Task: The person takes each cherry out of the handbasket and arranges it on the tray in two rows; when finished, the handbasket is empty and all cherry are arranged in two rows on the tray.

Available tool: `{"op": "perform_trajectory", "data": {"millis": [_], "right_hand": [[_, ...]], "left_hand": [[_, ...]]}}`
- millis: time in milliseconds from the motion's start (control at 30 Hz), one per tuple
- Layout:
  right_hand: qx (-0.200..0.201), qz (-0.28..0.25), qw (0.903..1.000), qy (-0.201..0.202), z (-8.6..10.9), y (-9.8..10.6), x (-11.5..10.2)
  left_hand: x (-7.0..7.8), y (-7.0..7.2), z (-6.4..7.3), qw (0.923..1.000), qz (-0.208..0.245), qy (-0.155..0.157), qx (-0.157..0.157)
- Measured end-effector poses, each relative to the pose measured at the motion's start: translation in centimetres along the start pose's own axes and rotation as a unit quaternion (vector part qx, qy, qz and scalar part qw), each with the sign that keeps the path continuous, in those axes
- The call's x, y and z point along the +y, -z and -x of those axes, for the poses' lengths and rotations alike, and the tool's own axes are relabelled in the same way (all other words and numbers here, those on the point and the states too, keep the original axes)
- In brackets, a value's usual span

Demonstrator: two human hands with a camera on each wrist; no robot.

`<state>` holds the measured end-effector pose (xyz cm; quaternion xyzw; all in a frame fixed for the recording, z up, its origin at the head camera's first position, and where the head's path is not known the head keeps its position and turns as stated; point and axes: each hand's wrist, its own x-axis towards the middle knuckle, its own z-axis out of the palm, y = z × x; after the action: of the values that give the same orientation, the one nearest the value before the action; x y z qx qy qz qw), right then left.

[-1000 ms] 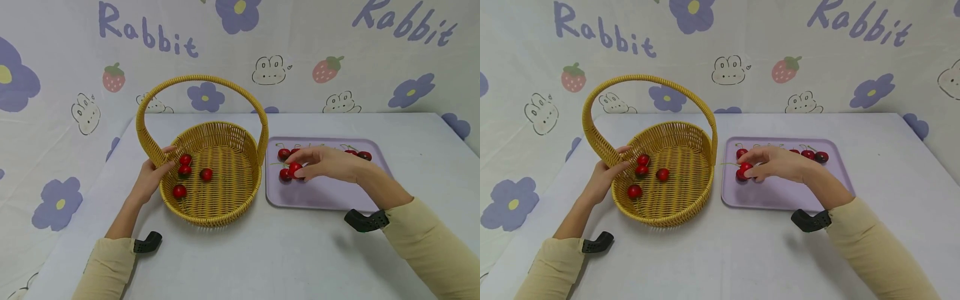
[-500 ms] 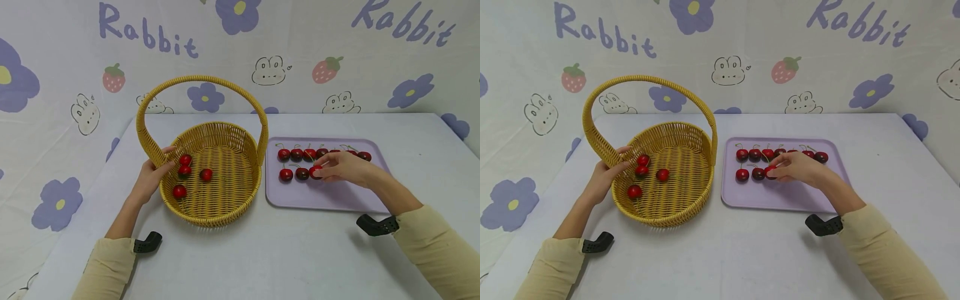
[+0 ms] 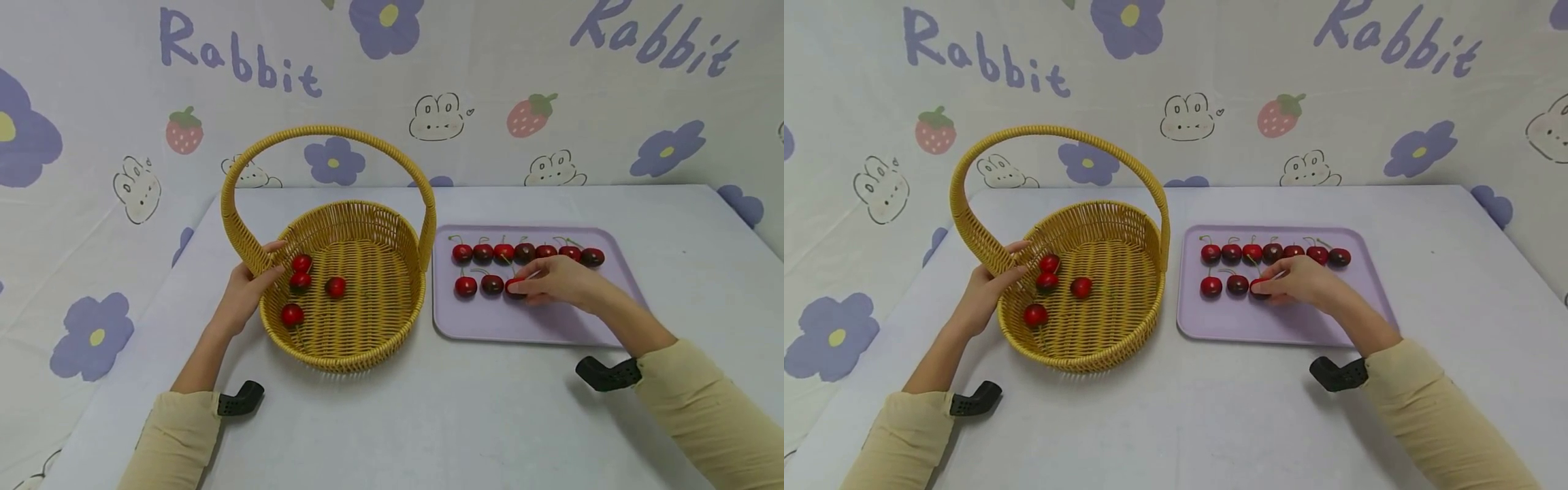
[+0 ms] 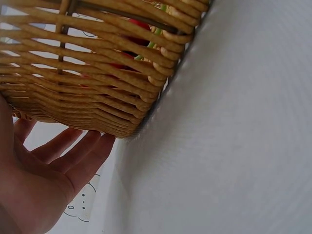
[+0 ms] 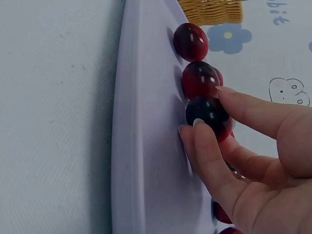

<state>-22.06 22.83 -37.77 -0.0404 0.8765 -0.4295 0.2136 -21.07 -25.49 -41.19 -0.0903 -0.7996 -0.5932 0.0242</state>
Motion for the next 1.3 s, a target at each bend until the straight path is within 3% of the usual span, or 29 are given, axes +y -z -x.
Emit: {"op": "perform_trajectory", "data": {"millis": [267,500,700,1300], "right_hand": [[-0.001,-0.004,1.0,0.0,0.13,-0.21,0.27],[-0.005,-0.04,0.9992,0.0,0.01,-0.26,0.48],[-0.001,-0.023,0.9997,-0.002,0.02,-0.15,0.54],[-0.01,-0.049,0.9988,0.005,0.33,0.08,0.39]], "left_hand": [[-0.04,-0.05,0.0,1.0,0.0,0.0,-0.001],[-0.04,-0.09,0.07,0.9999,0.004,-0.01,-0.001],[0.17,-0.12,0.15,1.0,0.006,-0.008,0.0],[0.2,-0.09,0.12,1.0,0.005,-0.006,0.001]]}}
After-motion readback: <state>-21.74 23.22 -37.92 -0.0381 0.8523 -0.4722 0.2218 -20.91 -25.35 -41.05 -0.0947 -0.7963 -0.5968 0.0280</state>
